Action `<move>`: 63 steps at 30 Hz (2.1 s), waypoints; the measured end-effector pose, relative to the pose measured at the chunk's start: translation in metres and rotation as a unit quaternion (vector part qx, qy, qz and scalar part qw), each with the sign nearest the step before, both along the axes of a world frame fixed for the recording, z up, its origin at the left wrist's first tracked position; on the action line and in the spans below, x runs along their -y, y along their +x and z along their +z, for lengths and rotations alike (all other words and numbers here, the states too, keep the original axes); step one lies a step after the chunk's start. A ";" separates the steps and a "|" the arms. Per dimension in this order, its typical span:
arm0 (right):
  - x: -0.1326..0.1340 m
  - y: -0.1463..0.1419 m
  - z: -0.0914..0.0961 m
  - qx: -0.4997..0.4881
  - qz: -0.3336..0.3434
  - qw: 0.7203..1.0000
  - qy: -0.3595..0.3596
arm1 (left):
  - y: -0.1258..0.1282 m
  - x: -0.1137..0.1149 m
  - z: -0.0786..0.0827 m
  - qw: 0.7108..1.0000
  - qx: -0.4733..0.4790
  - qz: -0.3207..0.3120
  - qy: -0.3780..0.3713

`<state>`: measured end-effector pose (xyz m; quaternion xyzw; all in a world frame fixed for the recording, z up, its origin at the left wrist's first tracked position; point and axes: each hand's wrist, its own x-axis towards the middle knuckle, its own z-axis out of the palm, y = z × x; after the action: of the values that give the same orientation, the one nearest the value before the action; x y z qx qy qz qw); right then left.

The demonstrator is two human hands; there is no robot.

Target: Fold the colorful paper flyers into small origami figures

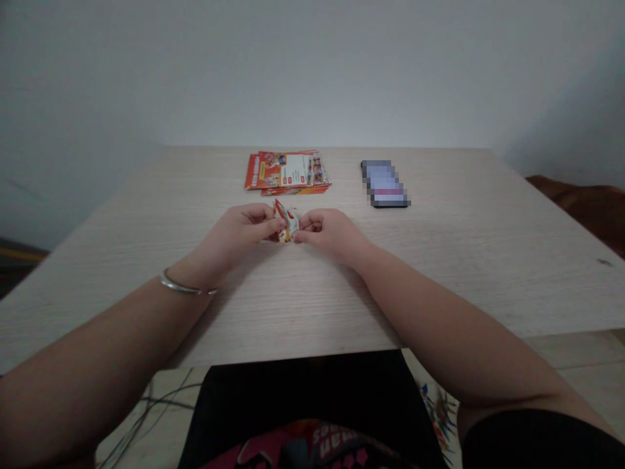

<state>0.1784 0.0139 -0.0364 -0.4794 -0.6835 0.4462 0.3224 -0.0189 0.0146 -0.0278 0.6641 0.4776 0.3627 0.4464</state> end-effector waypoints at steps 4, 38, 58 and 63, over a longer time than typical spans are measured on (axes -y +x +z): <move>-0.002 0.002 -0.002 0.004 0.004 1.000 0.001 | 0.003 -0.003 -0.007 1.000 -0.010 -0.009 0.011; 0.003 0.003 0.001 0.050 0.002 0.990 0.134 | 0.012 -0.002 -0.010 0.994 0.111 -0.015 0.004; 0.009 -0.006 0.004 0.102 -0.098 0.970 0.196 | 0.010 -0.001 -0.010 0.993 0.029 0.062 0.099; 0.011 -0.008 0.007 0.133 -0.080 0.958 0.240 | 0.012 -0.005 -0.014 0.993 0.104 0.052 0.024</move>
<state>0.1709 0.0030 -0.0297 -0.4958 -0.7665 0.1742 0.3692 -0.0069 0.0195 -0.0423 0.6081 0.4533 0.4638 0.4579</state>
